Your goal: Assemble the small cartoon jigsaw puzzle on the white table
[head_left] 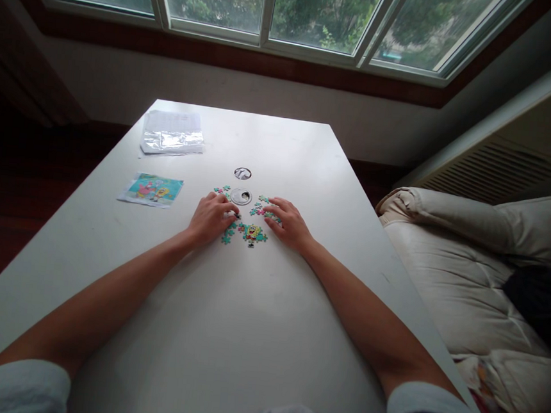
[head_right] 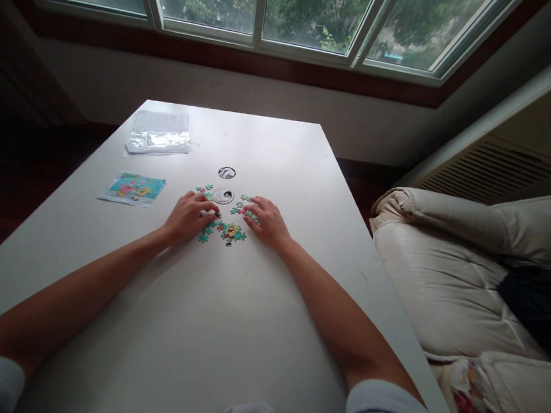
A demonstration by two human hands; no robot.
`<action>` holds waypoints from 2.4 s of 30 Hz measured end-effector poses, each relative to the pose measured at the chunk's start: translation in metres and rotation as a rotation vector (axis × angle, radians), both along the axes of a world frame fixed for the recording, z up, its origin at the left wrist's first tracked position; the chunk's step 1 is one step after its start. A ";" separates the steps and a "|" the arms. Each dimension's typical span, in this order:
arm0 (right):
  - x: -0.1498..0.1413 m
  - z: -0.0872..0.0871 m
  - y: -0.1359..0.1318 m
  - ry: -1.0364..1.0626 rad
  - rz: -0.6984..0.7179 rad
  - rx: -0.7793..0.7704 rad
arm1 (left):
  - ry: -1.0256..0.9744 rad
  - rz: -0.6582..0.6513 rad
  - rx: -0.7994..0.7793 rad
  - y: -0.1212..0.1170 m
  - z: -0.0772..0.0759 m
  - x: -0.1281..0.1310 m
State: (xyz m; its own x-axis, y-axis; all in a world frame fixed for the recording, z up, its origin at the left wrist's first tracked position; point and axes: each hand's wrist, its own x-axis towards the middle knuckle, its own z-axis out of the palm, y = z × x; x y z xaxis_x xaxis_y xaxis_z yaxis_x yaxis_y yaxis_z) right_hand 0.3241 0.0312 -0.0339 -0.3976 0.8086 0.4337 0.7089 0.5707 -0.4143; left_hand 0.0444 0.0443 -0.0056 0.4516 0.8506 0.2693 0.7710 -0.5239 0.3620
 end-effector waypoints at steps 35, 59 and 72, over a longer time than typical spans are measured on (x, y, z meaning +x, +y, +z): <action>-0.007 0.012 -0.010 0.062 0.077 0.015 | -0.117 -0.157 -0.337 -0.042 0.022 0.018; -0.009 0.016 -0.014 0.041 0.170 -0.012 | 0.236 -0.240 -0.005 -0.068 0.030 0.025; -0.009 0.008 -0.011 -0.059 0.302 0.022 | 0.467 -0.261 0.100 -0.095 0.042 0.032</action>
State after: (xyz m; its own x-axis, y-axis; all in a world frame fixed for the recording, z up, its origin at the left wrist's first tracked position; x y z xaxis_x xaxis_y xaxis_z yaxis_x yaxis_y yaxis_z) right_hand 0.3150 0.0202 -0.0262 -0.6436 0.6408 0.4185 0.5282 0.7676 -0.3629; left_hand 0.0761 -0.0512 0.0364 0.7354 0.6746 0.0633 0.6775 -0.7340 -0.0488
